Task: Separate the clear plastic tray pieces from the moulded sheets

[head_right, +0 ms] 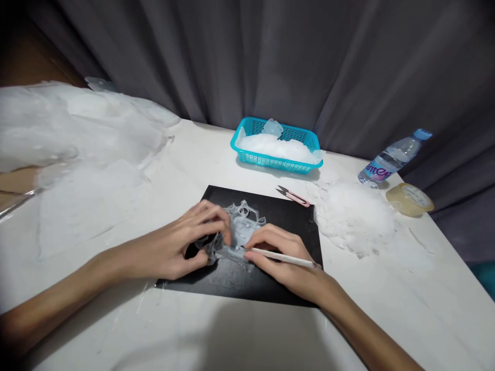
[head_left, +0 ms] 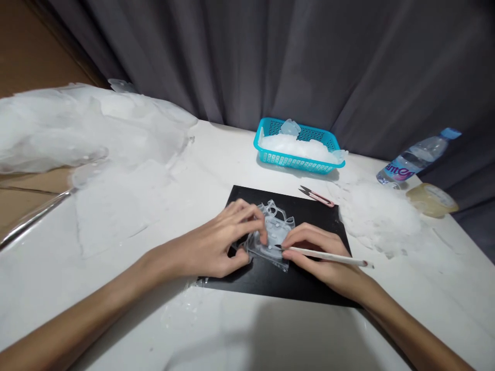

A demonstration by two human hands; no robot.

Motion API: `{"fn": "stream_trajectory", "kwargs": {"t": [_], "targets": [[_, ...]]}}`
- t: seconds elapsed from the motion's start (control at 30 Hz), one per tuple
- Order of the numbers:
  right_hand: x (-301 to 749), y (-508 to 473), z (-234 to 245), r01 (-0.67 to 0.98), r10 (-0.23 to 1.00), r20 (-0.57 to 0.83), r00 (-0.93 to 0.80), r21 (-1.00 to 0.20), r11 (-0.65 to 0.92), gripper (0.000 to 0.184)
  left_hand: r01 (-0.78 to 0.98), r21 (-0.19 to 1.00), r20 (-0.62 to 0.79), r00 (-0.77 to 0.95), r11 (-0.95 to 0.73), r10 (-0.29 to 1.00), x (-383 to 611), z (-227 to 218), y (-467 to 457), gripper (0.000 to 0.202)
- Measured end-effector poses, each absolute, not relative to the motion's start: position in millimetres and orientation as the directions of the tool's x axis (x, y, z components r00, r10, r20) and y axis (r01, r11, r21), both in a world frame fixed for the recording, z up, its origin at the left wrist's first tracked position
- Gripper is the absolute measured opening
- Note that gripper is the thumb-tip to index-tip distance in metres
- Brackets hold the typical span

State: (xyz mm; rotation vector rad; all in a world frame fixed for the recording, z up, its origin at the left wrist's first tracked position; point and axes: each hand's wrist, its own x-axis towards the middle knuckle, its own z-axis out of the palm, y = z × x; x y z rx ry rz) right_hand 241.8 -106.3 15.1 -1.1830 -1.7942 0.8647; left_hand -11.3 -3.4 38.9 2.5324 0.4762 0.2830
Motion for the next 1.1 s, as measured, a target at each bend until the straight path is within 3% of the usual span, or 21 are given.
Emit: {"fn": "stream_trajectory", "kwargs": {"t": [0.13,0.27,0.6,1.1], "targets": [[238,-105,8,0.378,0.939,0.207,-0.275,-0.875,0.303,0.004,0.152,0.514,0.131,0.959,-0.844,0.253,-8,41,-8,0.024],[239,-109,6,0.374,0.922,0.22,-0.319,-0.865,0.335,0.006,0.108,0.48,0.158,0.965,-0.87,0.207,-10,38,-9,0.019],[236,-113,4,0.403,0.913,0.196,-0.358,-0.849,0.34,0.006,0.091,0.429,0.172,0.968,-0.899,0.181,-10,41,-11,0.019],[230,-117,-1,0.465,0.845,0.337,-0.415,-0.72,0.515,0.011,0.16,0.497,0.089,0.968,-0.853,0.233,-6,43,-16,0.011]]}}
